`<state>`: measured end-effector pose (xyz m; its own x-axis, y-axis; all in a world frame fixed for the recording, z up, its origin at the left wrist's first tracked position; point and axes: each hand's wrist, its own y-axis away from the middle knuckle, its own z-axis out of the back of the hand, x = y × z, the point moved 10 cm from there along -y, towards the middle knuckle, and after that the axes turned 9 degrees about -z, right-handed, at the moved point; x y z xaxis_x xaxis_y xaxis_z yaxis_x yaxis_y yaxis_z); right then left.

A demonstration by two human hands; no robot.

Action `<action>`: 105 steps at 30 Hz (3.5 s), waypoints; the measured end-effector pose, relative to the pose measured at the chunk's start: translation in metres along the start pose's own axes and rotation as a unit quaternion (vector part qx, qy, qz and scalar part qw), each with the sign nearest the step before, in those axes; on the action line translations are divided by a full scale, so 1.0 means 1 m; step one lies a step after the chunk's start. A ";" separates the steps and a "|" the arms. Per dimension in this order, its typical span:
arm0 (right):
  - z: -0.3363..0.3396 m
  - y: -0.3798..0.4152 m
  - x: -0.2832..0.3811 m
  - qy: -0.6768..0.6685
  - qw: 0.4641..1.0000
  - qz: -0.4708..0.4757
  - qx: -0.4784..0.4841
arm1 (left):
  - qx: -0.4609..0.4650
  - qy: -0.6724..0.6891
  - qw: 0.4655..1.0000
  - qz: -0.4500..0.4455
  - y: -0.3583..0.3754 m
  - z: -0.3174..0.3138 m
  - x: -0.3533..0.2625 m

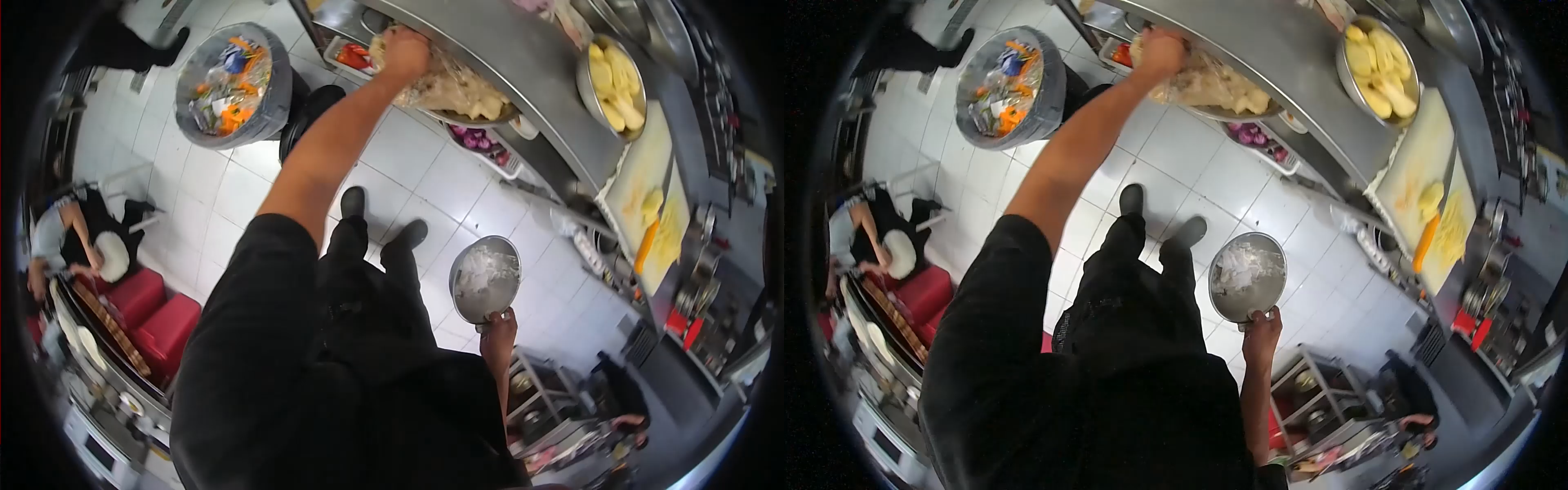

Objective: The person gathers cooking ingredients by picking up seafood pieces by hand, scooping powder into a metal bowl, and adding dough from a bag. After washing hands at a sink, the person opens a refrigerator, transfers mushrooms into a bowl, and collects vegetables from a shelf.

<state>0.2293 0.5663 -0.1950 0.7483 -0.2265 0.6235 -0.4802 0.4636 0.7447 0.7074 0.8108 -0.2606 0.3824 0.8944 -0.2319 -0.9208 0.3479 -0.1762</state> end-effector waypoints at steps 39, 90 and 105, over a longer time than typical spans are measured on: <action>-0.024 -0.002 -0.109 -0.109 0.984 -0.138 -0.016 | 0.140 -0.125 0.967 -0.174 -0.014 -0.006 -0.003; 0.010 -0.012 0.168 -0.201 0.972 0.120 -0.025 | -0.057 0.193 0.979 -0.016 0.014 0.032 0.034; -0.043 -0.010 0.082 -0.207 0.977 -0.003 0.049 | 0.064 0.383 0.921 -0.034 -0.006 0.039 0.024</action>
<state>0.3151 0.5796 -0.1614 0.5128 -0.5651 0.6463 -0.5329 0.3807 0.7557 0.7191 0.8415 -0.2284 0.3357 0.4257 -0.8403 -0.8756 0.4699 -0.1117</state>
